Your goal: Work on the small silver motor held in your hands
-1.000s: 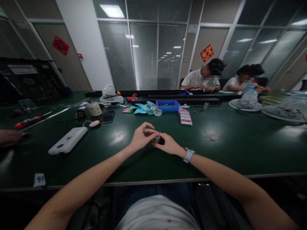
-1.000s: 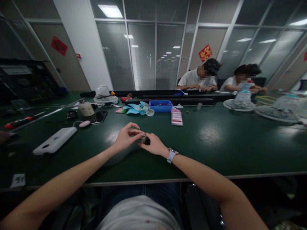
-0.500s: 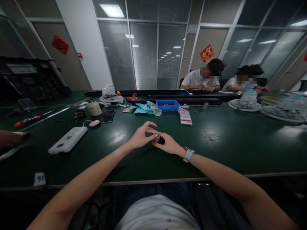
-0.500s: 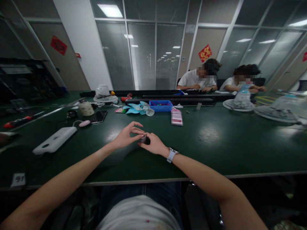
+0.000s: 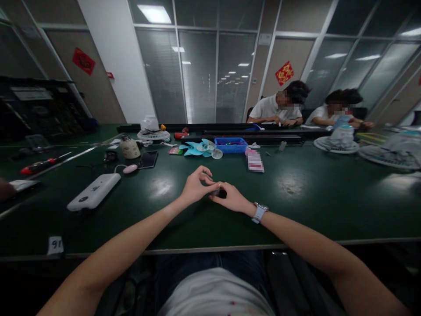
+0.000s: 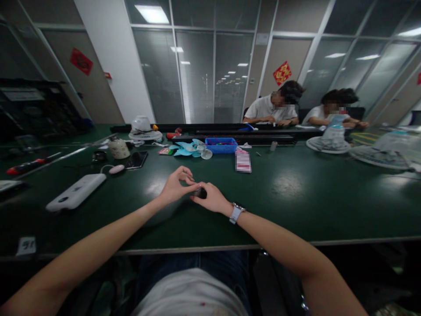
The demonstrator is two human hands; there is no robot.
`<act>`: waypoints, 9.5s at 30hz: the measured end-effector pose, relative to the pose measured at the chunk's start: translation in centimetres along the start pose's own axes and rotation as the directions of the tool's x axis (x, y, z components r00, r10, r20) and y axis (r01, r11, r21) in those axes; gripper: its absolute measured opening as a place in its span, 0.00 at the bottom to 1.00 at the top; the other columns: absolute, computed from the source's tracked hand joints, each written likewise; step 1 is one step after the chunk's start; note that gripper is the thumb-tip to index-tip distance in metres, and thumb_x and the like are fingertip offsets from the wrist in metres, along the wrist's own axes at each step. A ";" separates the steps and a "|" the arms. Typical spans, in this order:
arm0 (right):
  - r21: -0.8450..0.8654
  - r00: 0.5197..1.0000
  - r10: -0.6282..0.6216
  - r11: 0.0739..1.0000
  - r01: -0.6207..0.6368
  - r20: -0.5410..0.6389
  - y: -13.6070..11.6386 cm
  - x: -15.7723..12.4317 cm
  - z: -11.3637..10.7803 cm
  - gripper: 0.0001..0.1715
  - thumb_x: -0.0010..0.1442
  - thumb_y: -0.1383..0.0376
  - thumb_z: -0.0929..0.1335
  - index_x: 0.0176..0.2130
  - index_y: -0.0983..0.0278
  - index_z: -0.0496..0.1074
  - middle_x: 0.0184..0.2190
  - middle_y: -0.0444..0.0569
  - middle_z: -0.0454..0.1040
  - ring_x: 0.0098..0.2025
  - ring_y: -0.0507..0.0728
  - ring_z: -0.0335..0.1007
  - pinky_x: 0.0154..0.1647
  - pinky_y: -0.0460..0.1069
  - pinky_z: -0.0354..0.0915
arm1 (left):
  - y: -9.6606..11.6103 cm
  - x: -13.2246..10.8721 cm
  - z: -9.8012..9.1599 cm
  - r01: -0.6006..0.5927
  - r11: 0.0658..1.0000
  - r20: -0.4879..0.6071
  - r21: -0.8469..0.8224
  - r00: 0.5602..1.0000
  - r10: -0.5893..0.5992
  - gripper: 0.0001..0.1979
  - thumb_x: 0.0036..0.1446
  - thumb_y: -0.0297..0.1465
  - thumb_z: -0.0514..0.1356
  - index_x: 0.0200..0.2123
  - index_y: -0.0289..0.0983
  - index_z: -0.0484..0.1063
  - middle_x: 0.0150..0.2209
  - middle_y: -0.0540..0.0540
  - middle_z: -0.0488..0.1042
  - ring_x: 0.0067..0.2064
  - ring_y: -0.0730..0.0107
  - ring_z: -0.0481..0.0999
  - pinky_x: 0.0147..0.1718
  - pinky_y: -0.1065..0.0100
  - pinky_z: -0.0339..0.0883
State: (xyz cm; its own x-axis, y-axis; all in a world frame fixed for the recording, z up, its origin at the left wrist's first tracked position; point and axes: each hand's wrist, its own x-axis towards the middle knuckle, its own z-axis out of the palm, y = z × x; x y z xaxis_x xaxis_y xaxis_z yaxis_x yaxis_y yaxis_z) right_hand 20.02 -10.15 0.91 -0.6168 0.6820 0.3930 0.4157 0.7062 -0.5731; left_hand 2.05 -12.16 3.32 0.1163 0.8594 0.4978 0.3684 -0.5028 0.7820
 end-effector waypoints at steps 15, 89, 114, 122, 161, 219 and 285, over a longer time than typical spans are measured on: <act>-0.010 0.999 0.032 0.999 -0.032 -0.007 -0.3 0.0 -0.1 0.20 0.57 0.58 0.71 0.46 0.66 0.71 0.40 0.52 0.74 0.40 0.58 0.69 0.41 0.52 0.64 | 0.0 0.8 -1.5 0.174 0.947 0.282 -0.270 0.955 -0.095 0.28 0.45 0.32 0.72 0.47 0.36 0.62 0.37 0.41 0.83 0.42 0.58 0.82 0.44 0.59 0.73; 0.007 0.998 0.052 0.999 -0.052 0.041 -0.1 -0.1 -0.3 0.23 0.58 0.53 0.70 0.49 0.62 0.71 0.43 0.52 0.74 0.43 0.59 0.69 0.44 0.54 0.65 | -10.2 3.8 -12.2 0.287 0.938 0.209 0.193 0.922 -0.325 0.41 0.32 0.38 0.75 0.52 0.38 0.68 0.44 0.40 0.81 0.53 0.49 0.76 0.57 0.50 0.60; -0.041 1.000 -0.015 0.999 0.014 -0.012 0.5 0.1 0.3 0.20 0.58 0.56 0.71 0.46 0.65 0.70 0.39 0.50 0.74 0.39 0.57 0.69 0.40 0.52 0.64 | -0.5 0.5 -0.4 -0.013 0.996 0.013 -0.093 1.000 0.015 0.20 0.45 0.32 0.71 0.38 0.36 0.66 0.30 0.45 0.82 0.37 0.60 0.83 0.38 0.64 0.73; -0.012 1.000 0.004 1.000 -0.003 0.000 0.4 0.1 0.2 0.22 0.58 0.57 0.71 0.49 0.66 0.70 0.39 0.51 0.74 0.39 0.57 0.69 0.39 0.51 0.65 | -0.7 0.1 -0.1 0.028 0.993 0.013 -0.112 1.000 -0.027 0.20 0.47 0.33 0.69 0.40 0.37 0.65 0.32 0.46 0.82 0.37 0.60 0.83 0.36 0.66 0.73; -0.011 1.000 -0.003 1.000 0.003 -0.003 0.2 0.1 0.2 0.18 0.58 0.57 0.71 0.45 0.64 0.72 0.42 0.51 0.76 0.42 0.59 0.70 0.44 0.53 0.65 | -0.9 0.4 0.3 0.074 0.993 -0.009 -0.092 0.997 -0.075 0.23 0.40 0.36 0.73 0.34 0.39 0.64 0.23 0.51 0.78 0.33 0.59 0.82 0.36 0.62 0.74; -0.019 0.999 0.046 0.999 -0.045 0.027 -0.3 0.1 -0.2 0.21 0.58 0.56 0.71 0.47 0.66 0.71 0.41 0.52 0.75 0.41 0.59 0.70 0.42 0.53 0.64 | -2.8 1.9 -1.8 0.089 0.990 -0.013 -0.113 0.996 -0.091 0.24 0.47 0.37 0.69 0.45 0.37 0.65 0.35 0.45 0.81 0.41 0.59 0.82 0.44 0.59 0.72; 0.008 1.000 -0.003 1.000 0.003 0.000 -0.1 0.1 0.0 0.17 0.57 0.59 0.72 0.44 0.65 0.72 0.39 0.49 0.75 0.40 0.57 0.70 0.41 0.51 0.64 | -0.9 0.4 0.0 0.017 0.997 0.030 -0.078 0.999 -0.014 0.22 0.45 0.36 0.71 0.37 0.39 0.63 0.23 0.52 0.77 0.36 0.60 0.82 0.39 0.61 0.73</act>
State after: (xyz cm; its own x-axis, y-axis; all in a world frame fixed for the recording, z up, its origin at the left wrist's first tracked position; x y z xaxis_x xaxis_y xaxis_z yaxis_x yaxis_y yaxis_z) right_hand 19.93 -10.11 1.04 -0.6182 0.6799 0.3944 0.4088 0.7067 -0.5775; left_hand 1.80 -11.42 2.82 0.1382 0.8690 0.4751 0.2973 -0.4940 0.8170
